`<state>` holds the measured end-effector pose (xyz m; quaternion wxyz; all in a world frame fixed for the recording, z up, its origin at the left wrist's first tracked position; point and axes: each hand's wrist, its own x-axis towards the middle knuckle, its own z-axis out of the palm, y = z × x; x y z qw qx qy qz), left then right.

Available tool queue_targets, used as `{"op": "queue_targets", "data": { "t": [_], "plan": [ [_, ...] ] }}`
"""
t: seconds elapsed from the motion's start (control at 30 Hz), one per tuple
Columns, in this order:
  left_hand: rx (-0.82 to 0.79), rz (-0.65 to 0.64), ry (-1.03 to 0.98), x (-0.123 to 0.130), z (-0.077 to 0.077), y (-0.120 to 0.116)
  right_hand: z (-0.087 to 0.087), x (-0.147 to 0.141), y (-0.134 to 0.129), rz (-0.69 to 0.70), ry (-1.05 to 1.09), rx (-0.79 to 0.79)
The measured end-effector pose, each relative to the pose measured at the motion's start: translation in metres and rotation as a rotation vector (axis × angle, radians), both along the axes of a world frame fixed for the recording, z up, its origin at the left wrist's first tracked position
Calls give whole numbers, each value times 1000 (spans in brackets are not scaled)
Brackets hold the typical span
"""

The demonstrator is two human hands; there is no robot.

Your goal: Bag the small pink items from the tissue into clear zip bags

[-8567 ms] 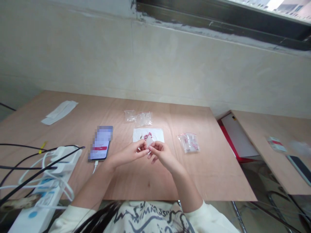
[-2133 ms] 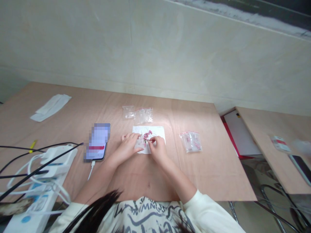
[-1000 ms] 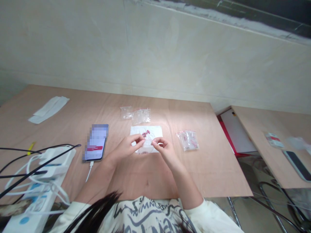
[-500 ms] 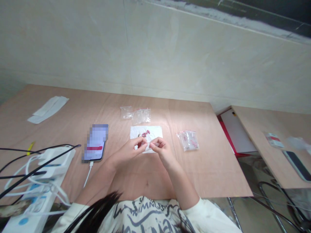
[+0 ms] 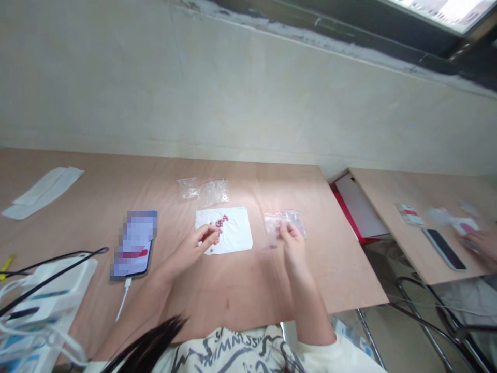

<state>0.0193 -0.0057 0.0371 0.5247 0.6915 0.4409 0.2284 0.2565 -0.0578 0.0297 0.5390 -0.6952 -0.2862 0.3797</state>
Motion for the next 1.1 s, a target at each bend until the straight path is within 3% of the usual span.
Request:
{"op": "queue_targets", "data": {
  "t": [0.1,0.17,0.27,0.4,0.5,0.63,0.73,0.83,0.97,1.03,1.1],
  "plan": [
    [48,71,40,-12,-11,10,-9,57,13,-270,-468,-176],
    [68,110,69,-23,-18,18,-23,81,22,-338,-590,-248],
    [128,176,185,-36,-22,32,-47,94,27,-406,-955,-389],
    [352,239,315,-33,-26,59,-53,92,20,-496,-1049,-316],
    [482,246,321,-13,-37,84,-42,83,14,-463,-1004,-227],
    [466,224,361,14,-58,102,-34,56,10,-246,-836,-97],
    [450,223,349,17,-63,105,-32,34,6,-146,-628,-13],
    [435,232,336,8,-56,101,-24,15,3,-60,-425,31],
    [454,265,204,0,-31,77,-8,-14,8,140,-134,72],
    [445,172,100,-1,-18,55,-2,-34,15,255,79,51],
    [398,-2,19,-2,-8,32,3,-55,19,341,261,14]
  ]
}}
